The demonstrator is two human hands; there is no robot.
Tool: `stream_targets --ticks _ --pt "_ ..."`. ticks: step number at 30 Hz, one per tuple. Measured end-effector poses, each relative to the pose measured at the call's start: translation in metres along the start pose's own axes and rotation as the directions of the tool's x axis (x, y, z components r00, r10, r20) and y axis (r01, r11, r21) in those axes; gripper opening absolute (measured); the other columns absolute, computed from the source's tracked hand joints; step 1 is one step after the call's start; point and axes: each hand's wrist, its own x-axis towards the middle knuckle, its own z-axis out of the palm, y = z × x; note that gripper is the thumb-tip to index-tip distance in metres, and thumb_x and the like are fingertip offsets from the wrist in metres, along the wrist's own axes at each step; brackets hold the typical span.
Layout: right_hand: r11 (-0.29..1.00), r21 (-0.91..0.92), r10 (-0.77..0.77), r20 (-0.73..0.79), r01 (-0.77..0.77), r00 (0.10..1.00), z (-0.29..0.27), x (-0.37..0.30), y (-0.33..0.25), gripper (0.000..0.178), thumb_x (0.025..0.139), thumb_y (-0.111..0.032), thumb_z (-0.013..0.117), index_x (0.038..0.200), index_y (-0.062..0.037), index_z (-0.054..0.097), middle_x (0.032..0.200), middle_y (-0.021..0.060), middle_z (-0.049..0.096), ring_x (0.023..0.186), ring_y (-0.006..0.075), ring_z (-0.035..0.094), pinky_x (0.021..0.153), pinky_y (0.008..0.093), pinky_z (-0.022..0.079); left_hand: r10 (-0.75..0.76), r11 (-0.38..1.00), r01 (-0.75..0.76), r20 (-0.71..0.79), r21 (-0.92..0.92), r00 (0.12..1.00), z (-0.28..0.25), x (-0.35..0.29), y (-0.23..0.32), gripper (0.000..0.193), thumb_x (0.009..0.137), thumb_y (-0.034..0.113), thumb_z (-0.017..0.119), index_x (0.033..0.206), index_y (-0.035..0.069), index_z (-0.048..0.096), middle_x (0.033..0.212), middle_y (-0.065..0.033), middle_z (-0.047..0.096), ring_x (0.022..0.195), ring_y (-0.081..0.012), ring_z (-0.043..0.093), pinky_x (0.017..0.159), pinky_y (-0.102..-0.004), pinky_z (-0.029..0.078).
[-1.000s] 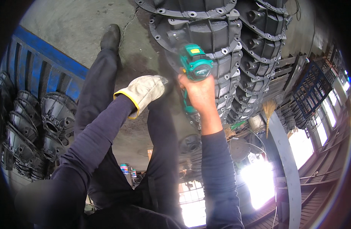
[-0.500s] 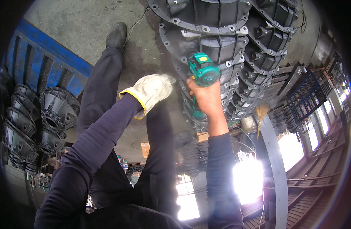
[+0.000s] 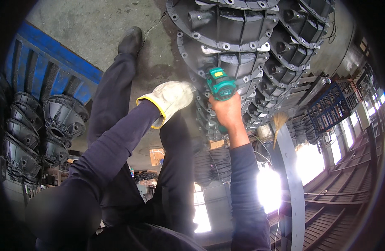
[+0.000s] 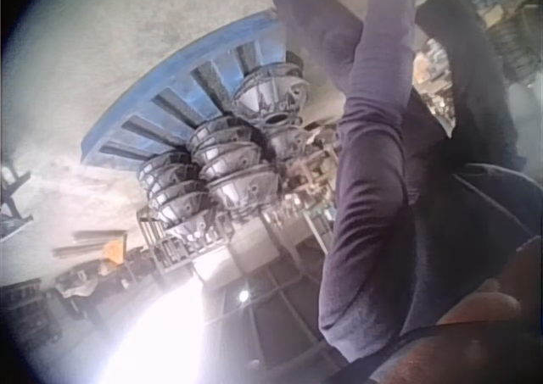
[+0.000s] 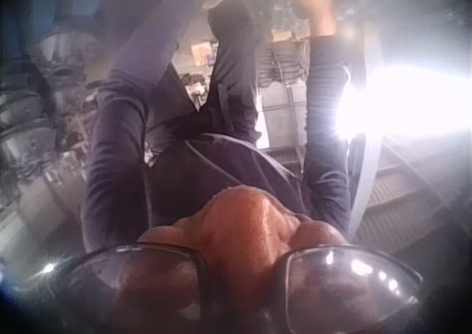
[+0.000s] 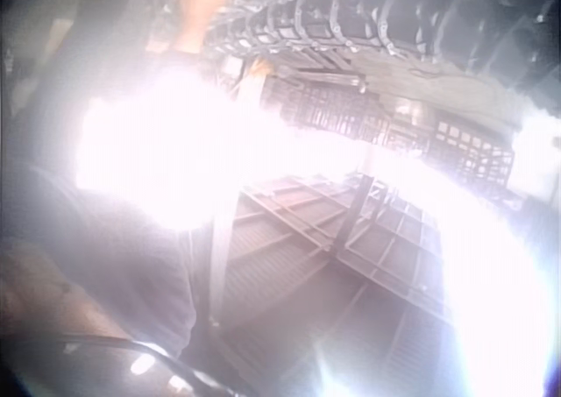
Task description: The person uses a cordless impact driver to fasten bolts on stacked metal housing components in a workshop. They move between stacks, securing multiple fasteners on each unit while wearing gloves.
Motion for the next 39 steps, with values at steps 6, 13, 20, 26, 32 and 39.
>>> stream_targets --ticks 6,13,20,26,32,39 --pt "0.996 -0.086 -0.025 -0.03 0.023 0.999 0.004 0.002 0.004 0.024 0.081 -0.015 0.08 0.099 -0.0004 0.075 0.086 0.0153 0.077 0.08 0.027 0.075 0.077 0.0415 0.057 -0.097 0.989 0.105 0.084 -0.102 0.992 -0.023 0.003 -0.002 0.025 0.097 0.019 0.054 0.102 0.005 0.074 0.103 -0.0186 0.076 0.101 -0.0381 0.074 0.091 -0.0465 0.058" --pt "0.991 -0.111 -0.077 -0.04 0.072 0.996 0.011 -0.001 0.002 0.034 0.079 -0.017 0.083 0.108 -0.0011 0.073 0.096 0.02 0.078 0.091 0.0378 0.076 0.082 0.0443 0.057 -0.19 0.981 0.18 -0.153 -0.073 0.97 -0.034 0.004 -0.008 0.022 0.096 0.013 0.056 0.092 0.006 0.075 0.093 -0.0171 0.076 0.09 -0.0366 0.074 0.08 -0.0445 0.059" --pt "0.976 -0.178 -0.134 -0.033 0.126 0.99 0.007 -0.004 -0.005 0.042 0.081 -0.02 0.081 0.122 -0.0121 0.073 0.101 0.0218 0.078 0.1 0.0449 0.073 0.085 0.0496 0.057 -0.434 0.89 0.417 -0.061 -0.184 0.899 -0.051 0.005 -0.019 0.035 0.103 0.021 0.055 0.13 0.006 0.073 0.128 -0.0139 0.075 0.122 -0.028 0.069 0.104 -0.0349 0.054" --pt "0.969 -0.024 -0.246 -0.017 0.246 0.969 -0.008 -0.027 0.009 0.029 0.08 -0.013 0.079 0.103 0.002 0.07 0.085 0.0145 0.074 0.08 0.0232 0.072 0.078 0.04 0.056 -0.152 0.965 0.219 -0.374 0.142 0.915 -0.033 -0.021 -0.038 0.029 0.103 0.024 0.058 0.115 0.007 0.079 0.127 -0.0097 0.076 0.121 -0.0228 0.071 0.106 -0.0341 0.055" --pt "0.782 0.589 -0.075 -0.238 0.205 0.968 -0.056 -0.03 0.04 0.02 0.086 -0.008 0.074 0.104 0.0018 0.073 0.089 0.0069 0.075 0.07 0.0156 0.068 0.069 0.0339 0.055 -0.269 0.941 0.319 -0.323 0.113 0.907 -0.053 -0.057 -0.054 0.02 0.096 0.016 0.072 0.11 0.005 0.08 0.119 -0.0086 0.079 0.107 -0.018 0.075 0.094 -0.0316 0.06" --pt "0.662 0.713 0.063 -0.361 0.232 0.93 -0.105 0.04 0.049 0.024 0.086 -0.005 0.073 0.109 0.0033 0.074 0.096 0.0105 0.077 0.063 0.0179 0.068 0.06 0.0335 0.058 -0.798 0.224 0.438 0.094 -0.871 0.595 -0.101 -0.053 -0.032 0.041 0.096 0.01 0.073 0.135 0.0 0.069 0.11 -0.0085 0.075 0.089 -0.0148 0.071 0.084 -0.0271 0.057"
